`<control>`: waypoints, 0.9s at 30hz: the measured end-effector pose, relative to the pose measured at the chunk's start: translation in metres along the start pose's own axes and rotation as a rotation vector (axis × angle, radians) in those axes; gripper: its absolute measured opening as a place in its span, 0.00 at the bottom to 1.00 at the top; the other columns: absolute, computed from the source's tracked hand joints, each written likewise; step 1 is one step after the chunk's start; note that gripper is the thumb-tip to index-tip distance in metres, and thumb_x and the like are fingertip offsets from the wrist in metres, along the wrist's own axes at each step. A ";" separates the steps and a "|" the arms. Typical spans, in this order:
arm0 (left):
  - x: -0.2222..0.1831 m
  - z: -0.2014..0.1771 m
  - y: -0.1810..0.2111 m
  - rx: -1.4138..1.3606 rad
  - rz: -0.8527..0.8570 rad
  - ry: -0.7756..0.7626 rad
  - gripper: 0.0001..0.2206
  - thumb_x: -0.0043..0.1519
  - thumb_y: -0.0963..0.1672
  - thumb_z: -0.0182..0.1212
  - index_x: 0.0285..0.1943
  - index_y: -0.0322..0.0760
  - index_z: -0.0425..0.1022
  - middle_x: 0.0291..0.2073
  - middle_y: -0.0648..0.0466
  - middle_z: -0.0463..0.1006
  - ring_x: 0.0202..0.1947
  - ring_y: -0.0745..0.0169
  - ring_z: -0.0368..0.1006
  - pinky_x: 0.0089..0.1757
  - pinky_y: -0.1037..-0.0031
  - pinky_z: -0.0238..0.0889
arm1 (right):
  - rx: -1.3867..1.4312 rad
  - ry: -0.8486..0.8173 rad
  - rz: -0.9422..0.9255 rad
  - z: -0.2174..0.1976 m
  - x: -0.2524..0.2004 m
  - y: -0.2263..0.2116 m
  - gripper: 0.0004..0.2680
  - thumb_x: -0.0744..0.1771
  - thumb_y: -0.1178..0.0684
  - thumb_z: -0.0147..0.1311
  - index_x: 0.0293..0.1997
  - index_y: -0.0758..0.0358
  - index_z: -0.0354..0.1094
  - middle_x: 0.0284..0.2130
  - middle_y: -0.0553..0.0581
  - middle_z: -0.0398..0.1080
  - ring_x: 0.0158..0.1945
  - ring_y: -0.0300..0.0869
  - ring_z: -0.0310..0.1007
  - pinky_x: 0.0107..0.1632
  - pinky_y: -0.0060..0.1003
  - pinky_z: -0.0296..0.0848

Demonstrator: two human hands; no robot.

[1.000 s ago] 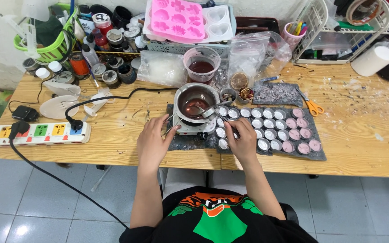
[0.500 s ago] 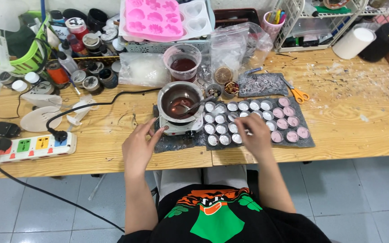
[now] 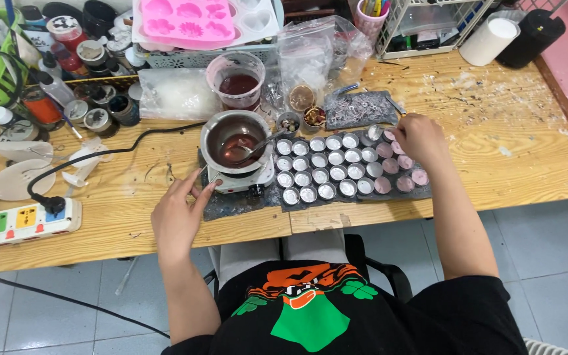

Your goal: Pouring melted wax from a small heating pot into several small metal candle tins arranged on a mat.

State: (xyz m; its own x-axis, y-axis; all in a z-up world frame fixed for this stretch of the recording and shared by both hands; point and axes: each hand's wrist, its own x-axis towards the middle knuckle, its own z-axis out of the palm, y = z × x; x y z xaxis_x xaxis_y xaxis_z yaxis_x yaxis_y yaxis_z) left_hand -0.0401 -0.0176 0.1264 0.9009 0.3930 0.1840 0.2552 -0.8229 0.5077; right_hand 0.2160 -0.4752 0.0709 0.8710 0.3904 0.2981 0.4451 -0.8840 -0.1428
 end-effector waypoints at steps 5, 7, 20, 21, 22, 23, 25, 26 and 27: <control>-0.002 0.003 -0.001 0.013 -0.012 0.001 0.21 0.61 0.54 0.65 0.61 0.47 0.79 0.32 0.57 0.79 0.24 0.61 0.73 0.31 0.68 0.65 | -0.066 -0.081 0.033 0.008 0.001 0.013 0.08 0.64 0.52 0.62 0.32 0.68 0.74 0.33 0.65 0.75 0.37 0.60 0.75 0.41 0.52 0.74; -0.002 0.004 -0.001 0.013 -0.009 0.001 0.22 0.61 0.54 0.64 0.61 0.47 0.79 0.32 0.57 0.79 0.24 0.61 0.73 0.31 0.68 0.65 | -0.070 -0.070 0.029 0.011 0.001 0.023 0.08 0.64 0.52 0.62 0.32 0.68 0.74 0.34 0.66 0.75 0.37 0.60 0.76 0.41 0.53 0.74; 0.001 0.007 -0.004 0.036 -0.030 -0.015 0.23 0.61 0.55 0.64 0.62 0.48 0.79 0.32 0.58 0.79 0.23 0.61 0.73 0.30 0.68 0.65 | -0.109 -0.132 0.075 -0.012 0.004 0.010 0.10 0.66 0.46 0.64 0.34 0.64 0.78 0.34 0.61 0.77 0.37 0.55 0.78 0.41 0.49 0.75; 0.000 0.007 -0.005 0.036 -0.025 -0.009 0.23 0.61 0.55 0.64 0.62 0.48 0.79 0.32 0.58 0.79 0.23 0.61 0.73 0.30 0.68 0.65 | -0.096 -0.124 0.096 -0.021 0.004 0.004 0.11 0.66 0.45 0.64 0.35 0.63 0.79 0.35 0.60 0.77 0.38 0.55 0.77 0.40 0.49 0.75; 0.000 0.006 -0.005 0.036 -0.026 -0.010 0.23 0.61 0.55 0.64 0.62 0.48 0.79 0.32 0.58 0.79 0.23 0.61 0.73 0.30 0.68 0.65 | -0.096 -0.125 0.096 -0.026 0.002 0.001 0.11 0.66 0.45 0.64 0.35 0.63 0.79 0.35 0.60 0.77 0.38 0.55 0.77 0.40 0.49 0.75; 0.000 0.006 -0.005 0.037 -0.023 -0.007 0.23 0.61 0.55 0.64 0.62 0.48 0.79 0.32 0.58 0.79 0.23 0.62 0.73 0.30 0.68 0.65 | -0.059 -0.071 0.101 -0.030 0.000 -0.001 0.10 0.65 0.46 0.65 0.35 0.64 0.79 0.34 0.60 0.77 0.37 0.54 0.77 0.40 0.48 0.75; 0.001 0.007 -0.005 0.035 -0.018 -0.004 0.23 0.61 0.55 0.64 0.62 0.48 0.79 0.32 0.58 0.80 0.23 0.62 0.73 0.30 0.68 0.65 | -0.025 -0.016 0.108 -0.037 -0.003 -0.004 0.10 0.64 0.46 0.67 0.36 0.64 0.79 0.33 0.61 0.77 0.36 0.53 0.77 0.39 0.47 0.74; 0.001 0.007 -0.005 0.037 -0.028 -0.013 0.23 0.61 0.55 0.65 0.62 0.48 0.79 0.32 0.58 0.80 0.22 0.63 0.72 0.30 0.69 0.65 | 0.113 -0.003 0.124 -0.039 -0.006 -0.006 0.09 0.66 0.49 0.65 0.41 0.65 0.79 0.31 0.61 0.76 0.33 0.50 0.77 0.38 0.44 0.74; 0.001 0.007 -0.005 0.038 -0.039 -0.022 0.23 0.60 0.55 0.65 0.62 0.48 0.79 0.33 0.58 0.80 0.22 0.64 0.72 0.30 0.69 0.65 | 0.250 0.010 0.139 -0.041 -0.008 -0.007 0.08 0.67 0.52 0.64 0.45 0.66 0.78 0.29 0.61 0.76 0.30 0.47 0.76 0.36 0.41 0.74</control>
State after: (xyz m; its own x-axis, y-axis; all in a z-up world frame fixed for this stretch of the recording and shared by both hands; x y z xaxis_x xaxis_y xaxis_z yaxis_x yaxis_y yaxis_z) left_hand -0.0375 -0.0162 0.1182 0.8974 0.4161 0.1464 0.3029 -0.8225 0.4814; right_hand 0.1973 -0.4824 0.1082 0.9259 0.2658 0.2684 0.3596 -0.8377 -0.4109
